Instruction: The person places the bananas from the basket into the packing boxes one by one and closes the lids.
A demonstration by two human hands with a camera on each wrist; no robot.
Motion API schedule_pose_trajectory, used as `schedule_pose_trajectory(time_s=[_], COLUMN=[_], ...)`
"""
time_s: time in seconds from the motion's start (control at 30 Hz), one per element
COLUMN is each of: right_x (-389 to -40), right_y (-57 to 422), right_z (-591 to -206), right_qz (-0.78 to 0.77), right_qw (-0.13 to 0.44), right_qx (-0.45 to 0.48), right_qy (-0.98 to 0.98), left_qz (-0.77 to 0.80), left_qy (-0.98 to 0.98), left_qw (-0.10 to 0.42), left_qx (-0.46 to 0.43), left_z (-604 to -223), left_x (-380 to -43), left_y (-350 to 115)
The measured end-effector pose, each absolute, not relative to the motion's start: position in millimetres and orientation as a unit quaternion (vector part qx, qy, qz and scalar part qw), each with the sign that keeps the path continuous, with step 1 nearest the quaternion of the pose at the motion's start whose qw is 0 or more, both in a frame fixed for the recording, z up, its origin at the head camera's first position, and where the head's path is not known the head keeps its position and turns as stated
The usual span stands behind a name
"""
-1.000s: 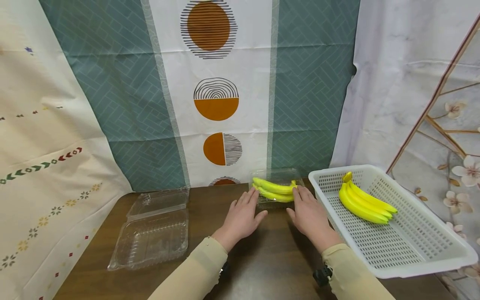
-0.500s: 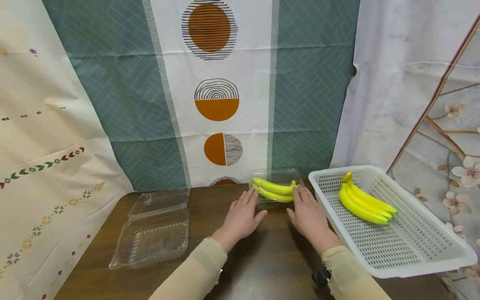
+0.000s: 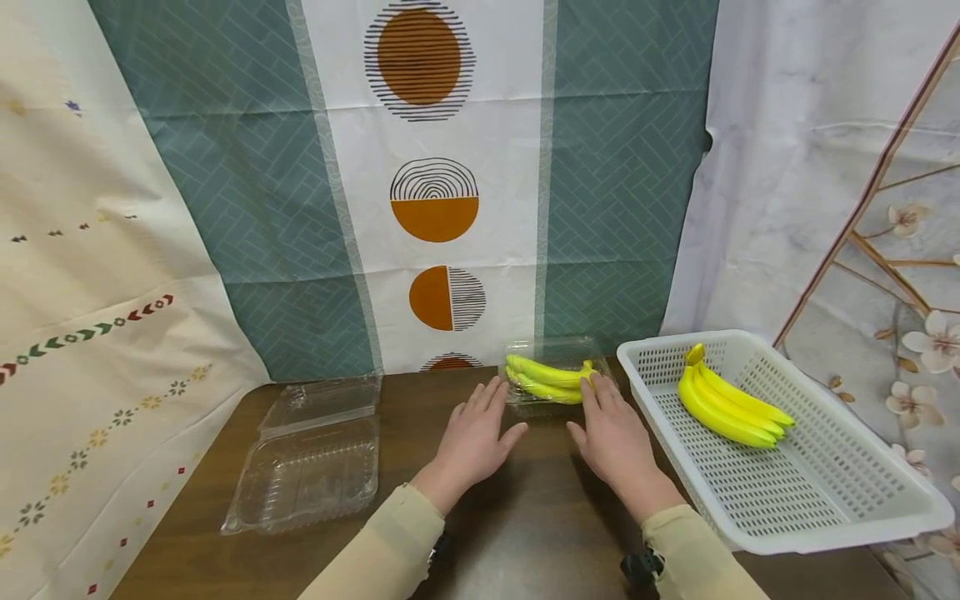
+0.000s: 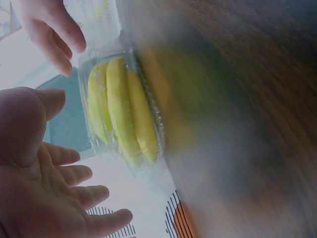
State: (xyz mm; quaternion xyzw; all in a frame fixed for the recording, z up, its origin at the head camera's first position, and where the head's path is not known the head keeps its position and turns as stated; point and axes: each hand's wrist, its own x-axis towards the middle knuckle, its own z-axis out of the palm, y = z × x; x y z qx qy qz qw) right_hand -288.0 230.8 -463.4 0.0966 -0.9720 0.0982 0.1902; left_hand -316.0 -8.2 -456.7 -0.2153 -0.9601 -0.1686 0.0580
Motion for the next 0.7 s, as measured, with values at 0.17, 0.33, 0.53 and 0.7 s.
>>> schedule_pose_trajectory(time_s=[0.17,0.33,0.53,0.7], right_x=[-281.3,-274.8,-268.5,-266.1], right_y=[222.2,212.8,202.9,194.3], right_z=[-461.8,-459.5,-457.5,-456.5], right_qz=[0.101,0.104,0.11,0.113], right_qw=[0.196,0.201,0.211,0.21], right_qx=[0.103,0.114,0.135,0.142], right_qy=[-0.97,-0.967,-0.962,-0.961], left_qz=[-0.171,-0.176,-0.181,-0.185], left_qy=[-0.959,-0.959,-0.959,-0.958], left_qw=[0.059,0.067,0.073,0.074], left_qx=[-0.217,-0.211,-0.206,-0.205], left_z=[-455.2,-452.2,-447.2,-443.0], left_x=[-310.1,-304.2,-297.3,-291.7], left_y=[-15.4,-23.8,-33.7,-41.2])
